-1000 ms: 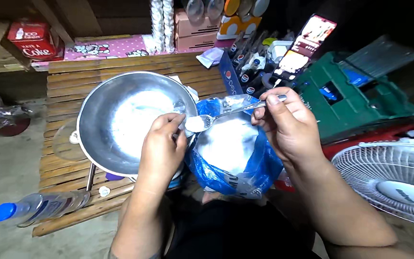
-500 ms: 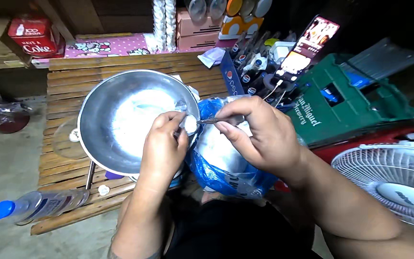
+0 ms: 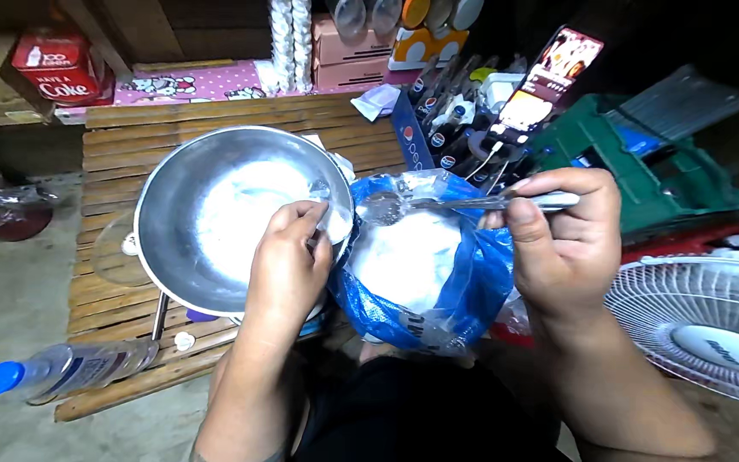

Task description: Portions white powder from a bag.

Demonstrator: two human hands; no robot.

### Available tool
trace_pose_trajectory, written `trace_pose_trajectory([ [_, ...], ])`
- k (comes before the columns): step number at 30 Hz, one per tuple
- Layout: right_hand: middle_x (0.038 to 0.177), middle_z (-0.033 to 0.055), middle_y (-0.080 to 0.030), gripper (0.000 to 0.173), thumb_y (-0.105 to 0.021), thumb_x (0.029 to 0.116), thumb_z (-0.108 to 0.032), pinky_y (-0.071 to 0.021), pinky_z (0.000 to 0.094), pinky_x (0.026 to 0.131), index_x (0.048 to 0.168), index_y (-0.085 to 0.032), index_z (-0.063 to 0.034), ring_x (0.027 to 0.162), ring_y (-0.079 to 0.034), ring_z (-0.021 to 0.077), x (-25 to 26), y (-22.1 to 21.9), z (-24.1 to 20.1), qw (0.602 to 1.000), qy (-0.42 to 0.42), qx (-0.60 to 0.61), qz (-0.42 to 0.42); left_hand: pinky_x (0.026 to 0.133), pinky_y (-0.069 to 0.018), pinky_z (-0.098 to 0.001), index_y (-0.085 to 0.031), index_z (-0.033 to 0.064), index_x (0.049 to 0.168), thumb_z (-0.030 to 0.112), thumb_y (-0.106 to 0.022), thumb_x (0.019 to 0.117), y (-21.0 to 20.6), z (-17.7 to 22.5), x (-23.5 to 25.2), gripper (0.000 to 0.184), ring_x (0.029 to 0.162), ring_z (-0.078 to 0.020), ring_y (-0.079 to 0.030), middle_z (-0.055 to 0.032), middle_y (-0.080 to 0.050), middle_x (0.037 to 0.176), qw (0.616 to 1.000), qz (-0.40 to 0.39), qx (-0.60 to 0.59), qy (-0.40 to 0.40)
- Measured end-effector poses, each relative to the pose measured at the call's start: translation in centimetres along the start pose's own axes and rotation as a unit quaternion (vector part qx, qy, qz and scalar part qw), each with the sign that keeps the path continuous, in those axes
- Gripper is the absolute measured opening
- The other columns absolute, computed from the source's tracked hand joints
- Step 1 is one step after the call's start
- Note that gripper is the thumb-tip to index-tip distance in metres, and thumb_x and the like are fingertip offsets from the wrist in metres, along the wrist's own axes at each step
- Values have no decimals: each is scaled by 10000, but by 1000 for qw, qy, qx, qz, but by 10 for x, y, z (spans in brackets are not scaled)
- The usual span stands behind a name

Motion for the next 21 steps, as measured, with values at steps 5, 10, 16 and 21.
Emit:
trace_pose_trajectory([
  [5, 981, -130, -670, 155, -565, 1055, -197, -583, 207, 796, 1206, -562, -234, 839, -666, 11, -36, 33, 42, 992, -102, 43, 56, 722, -592, -308, -717, 80, 1258, 35, -585, 947, -1, 2, 0, 340, 883, -158, -690, -121, -657, 1261, 1000, -8, 5, -9],
  [10, 887, -98, -654, 146, -576, 1020, -186, -565, 191, 737, 1162, -583, -148, 770, -640, -14, -94, 38, 84, 977, -204, -62, 19, 646, -561, -342, -744, 85, 1218, 16, -588, 938, -8, 3, 0, 327, 774, -162, -653, -120, -635, 1327, 998, -48, 50, -10],
  [16, 883, -39, -673, 188, -578, 1008, -158, -549, 139, 748, 1109, -604, -2, 782, -633, -49, -134, 43, 96, 973, -220, -63, 7, 683, -576, -386, -709, 14, 1253, -31, -597, 922, -5, 8, 3, 353, 796, -208, -680, -147, -657, 1315, 996, -44, 79, -22],
  [21, 899, -36, -672, 215, -572, 1012, -168, -548, 128, 743, 1098, -607, 26, 787, -630, -60, -145, 63, 93, 978, -200, -35, 42, 681, -576, -378, -723, 47, 1239, -18, -585, 938, 22, 10, 13, 337, 815, -197, -688, -132, -669, 1296, 993, -50, 101, -22],
])
Point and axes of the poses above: each hand's wrist, its own x-axis towards the middle knuckle, its own y-axis out of the back of the hand, z = x × y, the point moved 9 cm from there along x, towards the middle knuckle
